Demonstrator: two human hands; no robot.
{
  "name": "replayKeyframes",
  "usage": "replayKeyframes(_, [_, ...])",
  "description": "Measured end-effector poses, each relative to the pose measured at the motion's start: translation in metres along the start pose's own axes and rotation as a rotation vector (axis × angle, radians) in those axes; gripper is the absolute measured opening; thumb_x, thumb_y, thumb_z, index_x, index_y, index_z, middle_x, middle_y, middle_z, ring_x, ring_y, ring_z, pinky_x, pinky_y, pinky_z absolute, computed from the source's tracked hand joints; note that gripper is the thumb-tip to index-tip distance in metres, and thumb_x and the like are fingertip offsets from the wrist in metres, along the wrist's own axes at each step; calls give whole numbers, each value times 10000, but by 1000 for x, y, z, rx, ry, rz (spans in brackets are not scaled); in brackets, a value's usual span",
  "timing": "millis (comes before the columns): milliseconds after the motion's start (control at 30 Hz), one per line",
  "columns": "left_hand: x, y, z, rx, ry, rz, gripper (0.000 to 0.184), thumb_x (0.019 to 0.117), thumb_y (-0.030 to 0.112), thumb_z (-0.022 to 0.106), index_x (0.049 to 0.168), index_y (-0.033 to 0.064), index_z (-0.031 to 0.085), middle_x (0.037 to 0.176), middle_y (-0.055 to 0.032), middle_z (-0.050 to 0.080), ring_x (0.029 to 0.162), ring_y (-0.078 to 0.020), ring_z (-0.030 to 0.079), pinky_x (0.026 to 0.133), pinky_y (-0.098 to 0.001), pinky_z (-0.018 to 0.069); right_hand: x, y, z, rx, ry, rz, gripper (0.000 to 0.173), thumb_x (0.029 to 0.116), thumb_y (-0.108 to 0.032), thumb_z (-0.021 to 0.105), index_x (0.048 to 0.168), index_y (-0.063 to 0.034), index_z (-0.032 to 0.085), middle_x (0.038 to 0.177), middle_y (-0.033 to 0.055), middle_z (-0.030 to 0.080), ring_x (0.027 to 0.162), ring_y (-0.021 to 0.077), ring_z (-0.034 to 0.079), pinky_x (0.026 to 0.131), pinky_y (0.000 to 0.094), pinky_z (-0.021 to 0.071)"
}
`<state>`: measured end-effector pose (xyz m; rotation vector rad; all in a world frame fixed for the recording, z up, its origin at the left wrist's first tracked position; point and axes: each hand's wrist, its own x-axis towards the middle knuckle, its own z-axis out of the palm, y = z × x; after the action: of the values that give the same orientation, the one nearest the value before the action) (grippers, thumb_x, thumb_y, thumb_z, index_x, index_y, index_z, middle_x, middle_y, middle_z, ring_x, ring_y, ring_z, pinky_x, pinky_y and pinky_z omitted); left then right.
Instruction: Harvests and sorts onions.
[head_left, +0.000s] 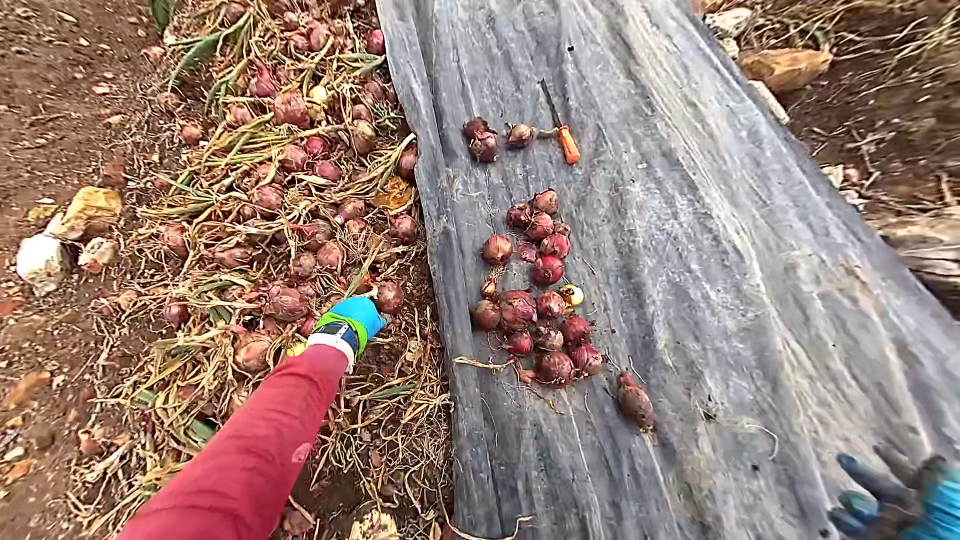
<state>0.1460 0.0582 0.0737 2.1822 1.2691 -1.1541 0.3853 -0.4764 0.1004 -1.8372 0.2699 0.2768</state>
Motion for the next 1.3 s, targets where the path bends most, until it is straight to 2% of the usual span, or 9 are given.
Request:
replayKeyframes(100, [0, -4, 8, 196, -86, 35, 560, 1097, 453, 442, 1290, -33, 644, 1375, -268, 610, 1335, -397, 570, 1071, -605, 459, -42, 45, 60, -84, -304, 166, 410, 1098, -400, 432, 1322, -117, 626, 759, 35, 707, 489, 136, 612, 438, 309, 546])
replayKeyframes(200, [43, -56, 90, 87, 205, 92, 518, 1015, 571, 491, 1017, 121, 747, 1052, -145, 748, 1028, -352, 721, 844, -635, 570, -114, 85, 129, 74, -509, 317, 260, 1072, -154, 460, 1033, 54, 611, 753, 176, 700, 593, 278, 694, 557, 429, 622])
replayKeyframes(400, [-3, -123, 208, -210, 17, 32, 651, 983, 701, 471, 1168, 119, 696, 1132, -153, 726, 1124, -350, 688, 969, -628, 527, -212, 121, 173, 129, -811, 430, 265, 1052, -63, 441, 1053, 92, 655, 838, 235, 734, 661, 315, 718, 654, 453, 630])
replayKeyframes(567, [-62, -142, 171, -341, 216, 280, 624, 892, 742, 611, 1061, 154, 733, 936, -78, 740, 944, -274, 717, 885, -576, 562, -232, 156, 163, -154, -1023, 351, 788, 1080, -580, 170, 1008, 1, 697, 593, 104, 611, 475, 240, 613, 494, 441, 587])
replayKeyframes(667, [-108, -138, 139, -361, 360, 572, 635, 786, 820, 637, 878, 199, 731, 764, 24, 693, 765, -153, 691, 725, -485, 578, -247, 152, 181, -184, -1241, 299, 816, 1000, -736, 300, 1019, -35, 718, 611, 77, 610, 469, 212, 592, 471, 410, 564])
replayKeyframes(833, [-155, -109, 149, -696, -82, 1031, 696, 933, 807, 447, 704, 165, 588, 615, 60, 552, 570, -52, 551, 538, -300, 472, -271, 66, 215, 107, -1256, -103, 760, 859, -852, 466, 856, -112, 635, 598, 17, 607, 468, 160, 596, 455, 353, 556])
replayKeyframes(900, [-158, -109, 148, -808, -259, 1031, 673, 915, 818, 475, 736, 190, 638, 650, 70, 619, 588, -33, 595, 556, -267, 516, -269, 45, 224, 50, -1200, -233, 816, 903, -863, 283, 803, -133, 633, 597, 2, 604, 486, 135, 591, 463, 339, 544])
replayKeyframes(1133, [-163, -108, 91, -155, 377, 425, 460, 792, 696, 762, 852, 240, 740, 793, 30, 707, 795, -181, 689, 745, -519, 566, -233, 74, 227, -349, -1184, 16, 880, 981, -778, 157, 841, -101, 700, 560, 42, 559, 437, 175, 528, 431, 370, 487])
replayKeyframes(1300, [-167, -30, 107, 219, -90, 726, 485, 1074, 495, 433, 1023, 77, 674, 959, -163, 700, 954, -386, 688, 794, -641, 528, -221, 83, 235, -527, -1308, -159, 890, 913, -855, 112, 776, -138, 622, 625, 19, 579, 548, 172, 593, 539, 416, 528])
